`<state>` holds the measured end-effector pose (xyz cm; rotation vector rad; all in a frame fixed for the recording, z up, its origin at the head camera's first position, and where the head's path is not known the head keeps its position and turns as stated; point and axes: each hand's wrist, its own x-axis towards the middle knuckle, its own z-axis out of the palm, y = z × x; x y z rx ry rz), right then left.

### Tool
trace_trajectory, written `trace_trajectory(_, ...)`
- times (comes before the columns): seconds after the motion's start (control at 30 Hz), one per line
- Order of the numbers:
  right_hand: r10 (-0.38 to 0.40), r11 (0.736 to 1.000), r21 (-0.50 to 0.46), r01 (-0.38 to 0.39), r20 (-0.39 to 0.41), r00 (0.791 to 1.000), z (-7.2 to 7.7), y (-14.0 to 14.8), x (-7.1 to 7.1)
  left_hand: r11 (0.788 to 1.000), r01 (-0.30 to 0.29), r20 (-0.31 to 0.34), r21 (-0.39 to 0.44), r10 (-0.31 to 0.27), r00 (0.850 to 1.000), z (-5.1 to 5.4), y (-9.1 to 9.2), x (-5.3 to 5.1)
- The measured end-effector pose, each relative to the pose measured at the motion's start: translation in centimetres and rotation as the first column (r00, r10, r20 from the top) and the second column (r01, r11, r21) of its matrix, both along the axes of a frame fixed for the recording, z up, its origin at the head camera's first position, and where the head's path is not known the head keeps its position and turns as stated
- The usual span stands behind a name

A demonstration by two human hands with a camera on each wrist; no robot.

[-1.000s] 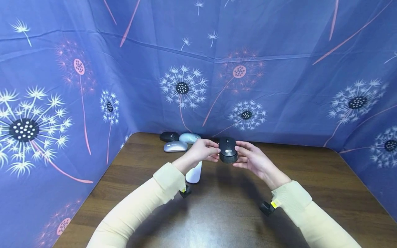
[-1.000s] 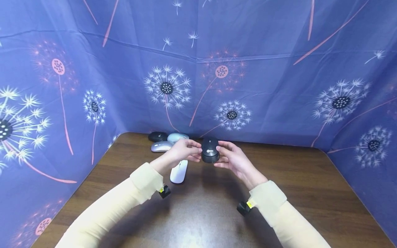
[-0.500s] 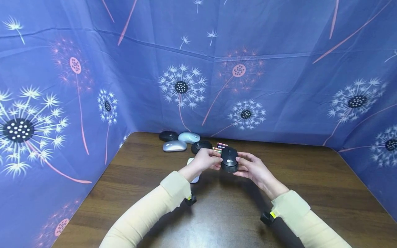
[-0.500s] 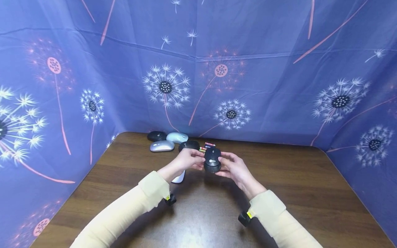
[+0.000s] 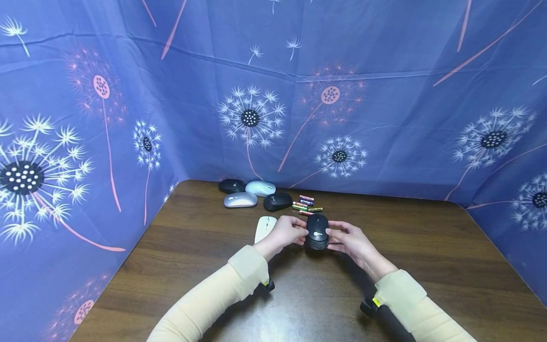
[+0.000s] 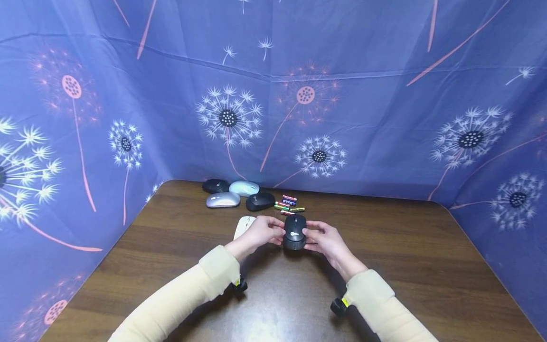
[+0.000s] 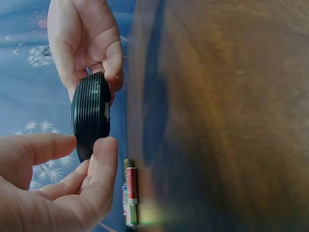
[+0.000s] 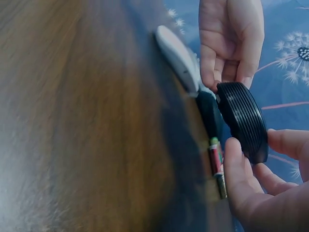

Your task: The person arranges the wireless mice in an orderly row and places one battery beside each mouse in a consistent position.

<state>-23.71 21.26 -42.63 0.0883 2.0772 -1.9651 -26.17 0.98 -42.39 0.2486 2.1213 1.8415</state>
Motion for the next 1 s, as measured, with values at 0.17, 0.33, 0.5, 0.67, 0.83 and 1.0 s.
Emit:
trace_trajectory(0.17, -0.003, 1.0, 0.006, 0.003, 0.0, 1.0, -1.0, 0.2, -0.2, 1.0, -0.011, -0.004, -0.029, 0.011, 1.0, -0.9, 0.3, 0.1)
trace_trajectory(0.33, 0.003, 1.0, 0.019, -0.003, 0.009, 1.0, -1.6, 0.2, -0.3, 0.994, -0.023, -0.036, -0.107, 0.019, 0.999, -1.6, 0.5, 0.4)
trace_trajectory(0.5, -0.004, 0.999, 0.054, 0.003, 0.017, 1.0, -2.0, 0.1, -0.4, 0.977, -0.023, -0.074, -0.214, 0.007, 0.997, -2.0, 0.6, 0.6)
trace_trajectory(0.67, -0.014, 0.996, 0.094, 0.012, 0.018, 1.0, -2.4, 0.2, -0.5, 0.961, -0.009, -0.078, -0.276, -0.013, 0.997, -2.1, 0.7, 0.7)
trace_trajectory(0.83, -0.005, 0.992, 0.123, 0.004, 0.01, 1.0, -2.8, 0.3, -0.8, 0.954, -0.018, -0.095, -0.298, -0.011, 0.995, -2.3, 0.9, 0.8)
trace_trajectory(1.0, -0.007, 0.986, 0.167, 0.007, -0.004, 1.0, -2.9, 0.0, -0.8, 0.945, -0.032, -0.117, -0.325, -0.007, 0.993, -2.4, 0.9, 0.8)
